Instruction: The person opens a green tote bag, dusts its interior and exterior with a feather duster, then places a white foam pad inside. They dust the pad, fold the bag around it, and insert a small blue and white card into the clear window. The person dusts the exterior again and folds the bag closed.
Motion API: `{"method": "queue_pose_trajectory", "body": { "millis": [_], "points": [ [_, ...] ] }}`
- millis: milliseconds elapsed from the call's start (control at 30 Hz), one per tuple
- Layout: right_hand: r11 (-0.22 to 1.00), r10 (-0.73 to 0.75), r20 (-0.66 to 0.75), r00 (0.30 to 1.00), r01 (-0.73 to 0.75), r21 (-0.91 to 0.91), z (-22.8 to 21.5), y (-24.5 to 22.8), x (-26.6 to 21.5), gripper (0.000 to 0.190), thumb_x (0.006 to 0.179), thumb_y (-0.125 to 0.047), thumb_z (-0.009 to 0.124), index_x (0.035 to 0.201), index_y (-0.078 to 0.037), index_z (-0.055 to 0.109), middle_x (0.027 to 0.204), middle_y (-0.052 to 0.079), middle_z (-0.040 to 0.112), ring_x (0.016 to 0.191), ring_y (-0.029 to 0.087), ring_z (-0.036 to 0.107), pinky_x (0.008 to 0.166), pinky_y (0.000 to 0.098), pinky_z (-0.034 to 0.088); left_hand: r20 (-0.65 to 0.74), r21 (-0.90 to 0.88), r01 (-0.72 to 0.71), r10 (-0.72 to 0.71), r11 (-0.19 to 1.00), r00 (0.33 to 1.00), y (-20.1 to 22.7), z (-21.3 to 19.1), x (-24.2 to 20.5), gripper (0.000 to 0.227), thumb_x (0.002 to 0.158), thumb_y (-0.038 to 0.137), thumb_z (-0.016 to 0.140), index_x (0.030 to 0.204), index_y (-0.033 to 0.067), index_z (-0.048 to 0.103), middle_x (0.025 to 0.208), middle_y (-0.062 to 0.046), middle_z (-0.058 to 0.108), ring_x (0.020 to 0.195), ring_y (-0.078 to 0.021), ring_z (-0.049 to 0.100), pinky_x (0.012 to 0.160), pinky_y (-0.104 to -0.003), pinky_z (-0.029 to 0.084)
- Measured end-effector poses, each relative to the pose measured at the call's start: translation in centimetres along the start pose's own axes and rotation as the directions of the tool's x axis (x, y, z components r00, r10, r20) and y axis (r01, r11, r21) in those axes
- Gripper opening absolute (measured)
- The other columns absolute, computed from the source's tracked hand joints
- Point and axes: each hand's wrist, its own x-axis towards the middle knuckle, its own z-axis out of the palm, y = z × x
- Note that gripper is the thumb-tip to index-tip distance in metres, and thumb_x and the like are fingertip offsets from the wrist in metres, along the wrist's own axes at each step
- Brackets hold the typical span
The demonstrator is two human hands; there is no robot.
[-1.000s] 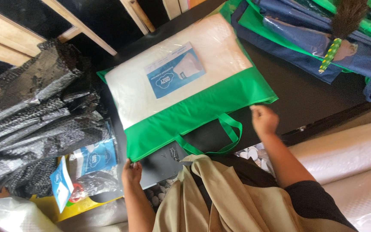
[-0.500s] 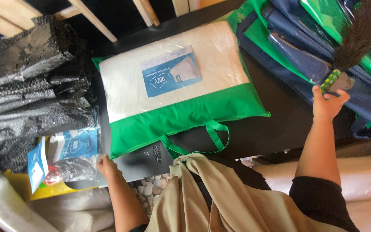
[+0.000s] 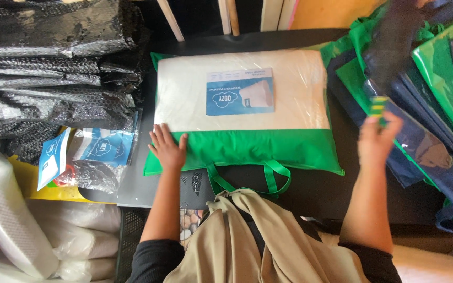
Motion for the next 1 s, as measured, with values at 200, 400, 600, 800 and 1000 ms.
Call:
{"method": "queue_pose_trajectory", "body": {
  "millis": [200, 400, 600, 800, 1000],
  "points": [
    [0.999, -0.047, 0.807, 0.589, 0.032, 0.034, 7.8, -11.6, -3.9, 0.042, 0.094, -0.007, 0.070, 0.135, -0.010, 0.067, 0.128, 0.025, 0.067, 0.122, 0.046, 0.061, 0.108, 0.0613, 0.045, -0.105, 0.034, -0.024, 0.027, 0.999, 0.994, 1.1, -0.9, -1.1, 0.084, 0.096, 0.063, 0.053, 0.160, 0.0107, 0.037, 0.164, -0.018, 0.035, 0.151, -0.0430, 0.030, 0.116, -0.071, 0.021],
    [0.949, 0.118, 0.838, 0.533, 0.187, -0.252, 14.4, -12.5, -2.1, 0.040, 0.098, -0.039, 0.062, 0.137, -0.029, 0.068, 0.143, 0.004, 0.063, 0.135, 0.037, 0.054, 0.118, 0.0515, 0.039, -0.051, 0.064, -0.080, 0.083, 0.995, 0.995, -1.4, 0.2, -1.4, 0.089, 0.094, 0.066, 0.052, 0.162, 0.0133, 0.031, 0.167, -0.015, 0.029, 0.153, -0.0395, 0.027, 0.116, -0.072, 0.021],
    [0.974, 0.065, 0.678, 0.732, 0.102, -0.203, 20.6, -6.8, -0.3, 0.042, 0.100, -0.050, 0.064, 0.141, -0.052, 0.059, 0.078, 0.002, 0.072, 0.078, 0.020, 0.071, 0.074, 0.0364, 0.055, -0.053, 0.053, -0.081, 0.083, 0.995, 0.995, -0.6, -1.0, -1.3, 0.089, 0.094, 0.068, 0.049, 0.162, 0.0142, 0.031, 0.167, -0.015, 0.029, 0.154, -0.0387, 0.026, 0.116, -0.071, 0.022],
    [0.971, -0.019, 0.933, 0.358, -0.218, 0.103, 17.1, -7.8, -2.2, 0.037, 0.096, -0.019, 0.069, 0.132, -0.009, 0.070, 0.062, 0.006, 0.063, 0.059, 0.015, 0.056, 0.064, 0.0277, 0.044, -0.079, 0.152, -0.074, 0.087, 0.986, 0.993, -4.5, 4.7, -1.1, 0.072, 0.090, 0.072, 0.053, 0.129, 0.0109, 0.060, 0.138, -0.018, 0.058, 0.142, -0.0389, 0.046, 0.117, -0.065, 0.026],
    [0.995, 0.100, 0.757, 0.646, -0.041, -0.096, 18.3, -9.1, -1.3, 0.037, 0.097, -0.037, 0.068, 0.134, -0.033, 0.071, 0.069, 0.007, 0.071, 0.070, 0.017, 0.072, 0.067, 0.0319, 0.053, -0.088, 0.044, -0.061, 0.065, 0.997, 0.994, -0.7, -0.1, -1.3, 0.087, 0.091, 0.065, 0.053, 0.160, 0.0149, 0.036, 0.165, -0.016, 0.034, 0.152, -0.0397, 0.030, 0.116, -0.070, 0.022]
  ]
}}
